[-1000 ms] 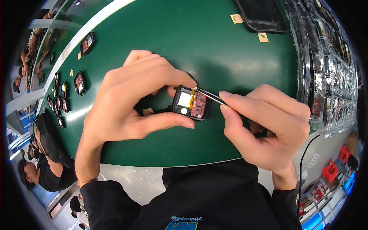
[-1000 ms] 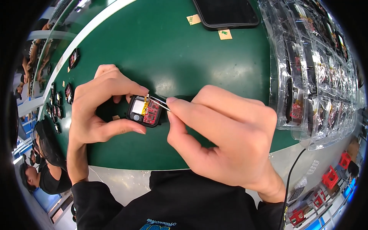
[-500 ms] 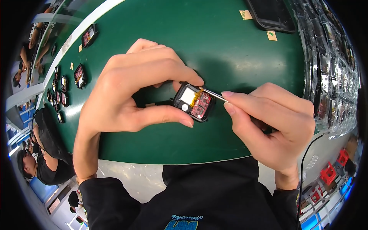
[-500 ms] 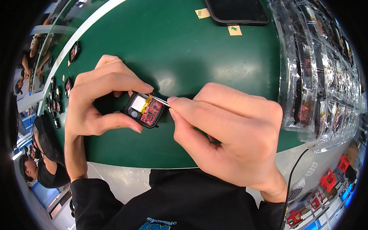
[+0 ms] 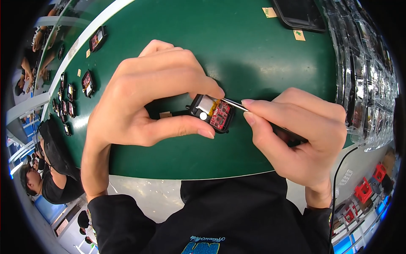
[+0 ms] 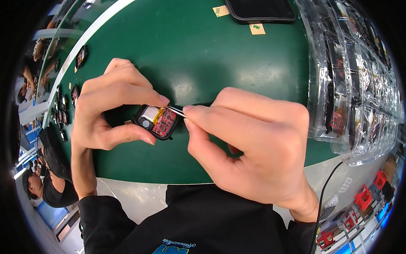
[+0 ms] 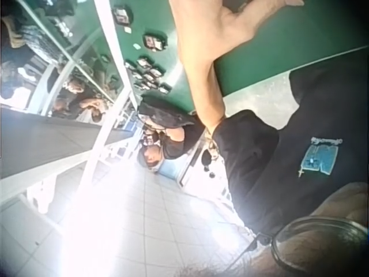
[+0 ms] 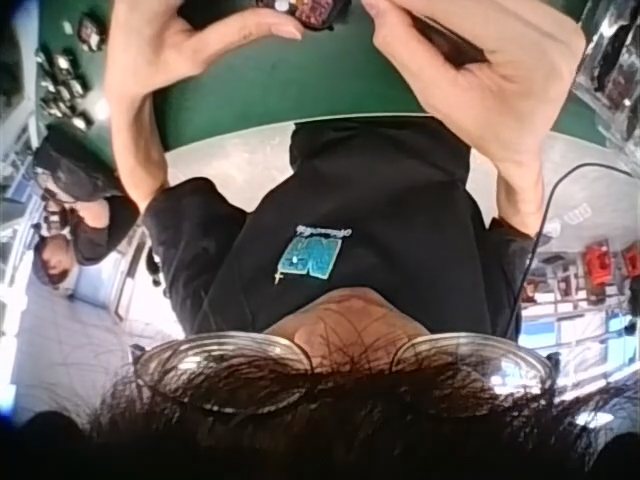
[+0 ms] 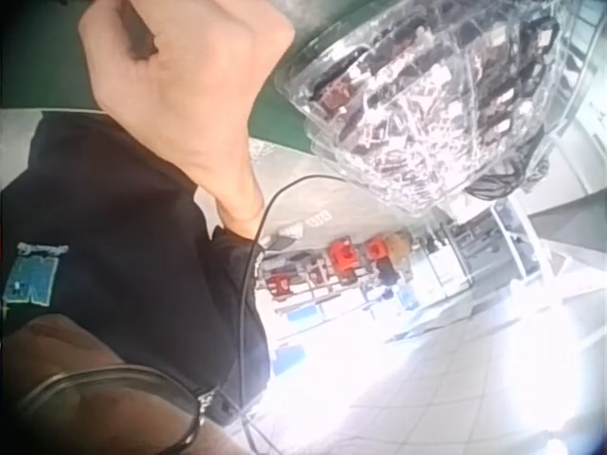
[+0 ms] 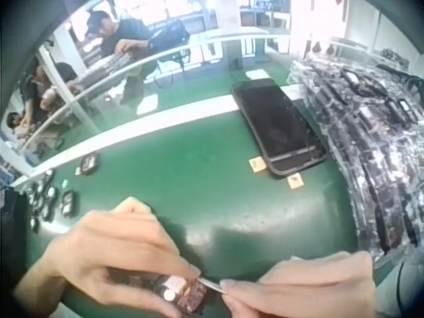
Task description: Manually assemble internal components of small electronic devices, likely smartwatches, using tweezers.
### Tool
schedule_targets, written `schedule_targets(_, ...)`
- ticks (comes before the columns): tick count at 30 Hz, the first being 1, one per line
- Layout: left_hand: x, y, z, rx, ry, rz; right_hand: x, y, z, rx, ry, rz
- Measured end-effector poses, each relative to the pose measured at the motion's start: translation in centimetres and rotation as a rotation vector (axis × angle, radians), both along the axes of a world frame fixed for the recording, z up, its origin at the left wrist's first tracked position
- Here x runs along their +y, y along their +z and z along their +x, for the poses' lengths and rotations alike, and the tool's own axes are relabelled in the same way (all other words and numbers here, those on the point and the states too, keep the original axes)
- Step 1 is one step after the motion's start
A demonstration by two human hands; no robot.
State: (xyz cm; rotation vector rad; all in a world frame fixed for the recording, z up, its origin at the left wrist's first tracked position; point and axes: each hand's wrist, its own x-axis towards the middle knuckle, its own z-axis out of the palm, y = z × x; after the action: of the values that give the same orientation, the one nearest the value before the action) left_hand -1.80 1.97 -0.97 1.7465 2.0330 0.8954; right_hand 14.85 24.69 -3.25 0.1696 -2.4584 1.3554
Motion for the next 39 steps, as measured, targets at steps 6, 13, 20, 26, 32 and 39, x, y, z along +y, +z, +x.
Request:
schedule_targets(6,0.0,-0.1,-0.4,0.017,-0.019,0.019,0.1,0.3,0.1,-0.003,0.001,0.017)
schedule_targets(13,0.8,0.7,0.4,0.055,0.052,0.001,0.7,1.2,0.9,0.044,-0.057,-0.157)
schedule_targets(20,3.8,3.1,-3.0,-0.004,0.265,0.089,0.2,-0.3,1.4,0.085,-0.031,-0.281)
schedule_targets(26,18.7,7.9,-9.1,0.197,0.007,0.295,0.4,0.2,1.2,0.119,-0.031,-0.247)
schedule_targets(32,24.7,6.0,-13.5,0.159,-0.089,0.159,-0.4,0.3,0.9,0.110,-0.061,-0.239)
schedule_targets(39,17.1,3.3,-13.1,0.212,0.127,0.304,0.3,0.7,1.9,0.067,-0.122,-0.209)
